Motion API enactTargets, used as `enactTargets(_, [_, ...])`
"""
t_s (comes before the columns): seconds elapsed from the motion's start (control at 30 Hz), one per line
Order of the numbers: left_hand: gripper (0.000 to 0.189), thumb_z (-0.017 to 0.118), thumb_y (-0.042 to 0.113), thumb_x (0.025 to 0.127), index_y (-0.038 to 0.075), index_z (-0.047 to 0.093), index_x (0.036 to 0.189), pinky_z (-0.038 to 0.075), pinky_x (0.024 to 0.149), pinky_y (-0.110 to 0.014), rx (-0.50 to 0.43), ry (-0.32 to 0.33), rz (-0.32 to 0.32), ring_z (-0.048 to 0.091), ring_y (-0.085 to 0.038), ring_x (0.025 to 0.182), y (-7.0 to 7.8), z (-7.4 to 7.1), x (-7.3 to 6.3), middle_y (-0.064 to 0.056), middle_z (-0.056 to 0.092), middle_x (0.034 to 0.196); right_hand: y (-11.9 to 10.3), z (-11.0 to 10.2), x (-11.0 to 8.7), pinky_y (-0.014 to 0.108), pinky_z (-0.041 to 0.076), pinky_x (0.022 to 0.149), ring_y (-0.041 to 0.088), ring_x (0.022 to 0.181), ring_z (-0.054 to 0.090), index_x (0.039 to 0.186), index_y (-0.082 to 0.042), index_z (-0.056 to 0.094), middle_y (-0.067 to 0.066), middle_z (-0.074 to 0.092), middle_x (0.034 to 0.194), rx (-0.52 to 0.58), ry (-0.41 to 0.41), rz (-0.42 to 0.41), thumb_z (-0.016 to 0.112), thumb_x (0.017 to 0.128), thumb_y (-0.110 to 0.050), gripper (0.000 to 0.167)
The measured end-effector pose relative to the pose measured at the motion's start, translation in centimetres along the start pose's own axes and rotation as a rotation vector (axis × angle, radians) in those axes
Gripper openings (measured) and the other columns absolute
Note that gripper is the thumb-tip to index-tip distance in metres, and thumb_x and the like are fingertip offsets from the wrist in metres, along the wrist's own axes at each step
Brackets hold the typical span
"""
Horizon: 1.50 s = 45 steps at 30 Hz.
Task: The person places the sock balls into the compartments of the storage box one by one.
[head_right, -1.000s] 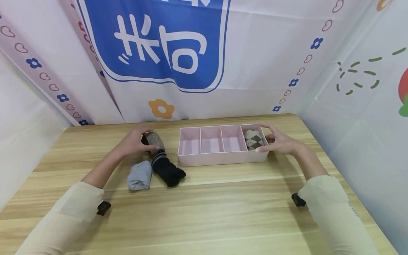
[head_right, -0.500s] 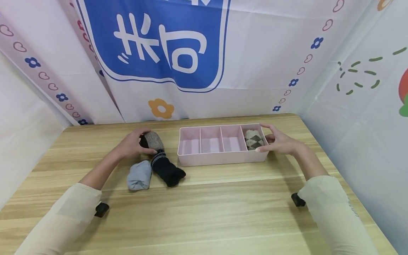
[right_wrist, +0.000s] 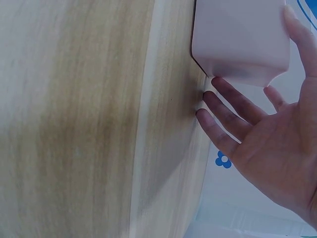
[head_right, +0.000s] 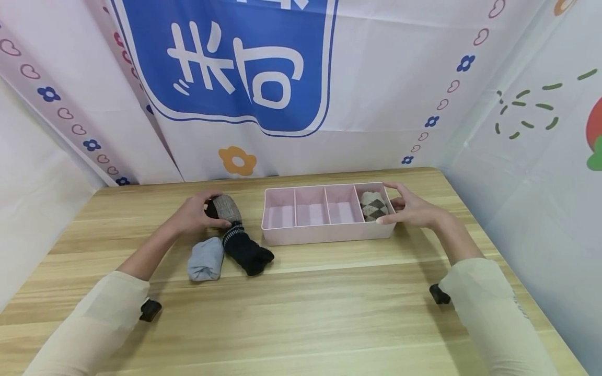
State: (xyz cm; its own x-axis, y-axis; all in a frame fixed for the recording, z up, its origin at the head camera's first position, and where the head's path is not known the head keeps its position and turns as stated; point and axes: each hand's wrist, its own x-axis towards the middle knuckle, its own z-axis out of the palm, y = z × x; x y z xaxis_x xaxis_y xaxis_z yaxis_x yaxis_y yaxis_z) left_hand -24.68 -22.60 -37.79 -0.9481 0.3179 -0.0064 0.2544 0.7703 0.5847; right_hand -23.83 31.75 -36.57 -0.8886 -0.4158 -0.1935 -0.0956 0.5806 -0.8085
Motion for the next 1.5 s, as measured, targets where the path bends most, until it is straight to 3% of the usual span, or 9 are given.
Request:
enactTargets(0.27, [0.088, 0.088, 0.025, 0.085, -0.008, 0.042, 0.152, 0.04, 0.112, -0.062, -0.004, 0.021, -0.009, 0.046, -0.051, 0.136, 0.1, -0.1, -0.2, -0.033, 0.044, 0.152, -0.1, 0.0, 0.0, 0.07, 0.028, 0.116, 0.058, 0.146, 0.026, 0.165, -0.012, 0.008, 0.042, 0.026, 0.158, -0.001, 0.001, -0.005, 0.078, 0.091, -0.018, 0.101])
enactTargets(0.63, [0.088, 0.088, 0.026, 0.084, -0.006, 0.041, 0.151, 0.045, 0.108, -0.059, -0.078, 0.038, -0.034, 0.051, -0.045, 0.128, 0.2, -0.8, -0.5, -0.03, 0.049, 0.145, 0.1, 0.1, -0.1, 0.07, 0.028, 0.116, 0.059, 0.146, 0.026, 0.164, -0.013, 0.009, 0.042, 0.025, 0.158, -0.002, 0.001, -0.008, 0.078, 0.091, -0.019, 0.1])
enactTargets(1.0, [0.085, 0.088, 0.026, 0.083, -0.002, 0.045, 0.15, 0.051, 0.097, -0.055, -0.132, 0.077, 0.023, 0.052, -0.041, 0.123, 0.6, -1.0, -0.5, -0.025, 0.052, 0.141, 0.1, 0.1, 0.0, 0.071, 0.028, 0.115, 0.059, 0.146, 0.026, 0.164, -0.013, 0.009, 0.042, 0.024, 0.158, -0.002, 0.001, -0.009, 0.078, 0.091, -0.018, 0.101])
enactTargets(1.27, [0.079, 0.09, 0.023, 0.081, -0.002, 0.052, 0.145, 0.053, 0.089, -0.049, -0.148, 0.14, 0.082, 0.052, -0.037, 0.116, 1.8, -0.8, -0.3, -0.023, 0.056, 0.136, 0.0, 0.1, 0.0, 0.071, 0.028, 0.115, 0.059, 0.146, 0.026, 0.164, -0.013, 0.009, 0.041, 0.025, 0.158, -0.007, 0.003, -0.012, 0.078, 0.091, -0.019, 0.101])
enactTargets(1.5, [0.083, 0.091, 0.02, 0.078, -0.003, 0.051, 0.146, 0.053, 0.093, -0.051, -0.171, 0.163, 0.097, 0.054, -0.039, 0.117, 2.7, -0.6, 0.0, -0.024, 0.055, 0.14, 0.0, 0.1, 0.0, 0.07, 0.03, 0.115, 0.059, 0.146, 0.027, 0.164, -0.011, 0.009, 0.042, 0.025, 0.158, -0.006, 0.001, -0.021, 0.078, 0.091, -0.018, 0.1])
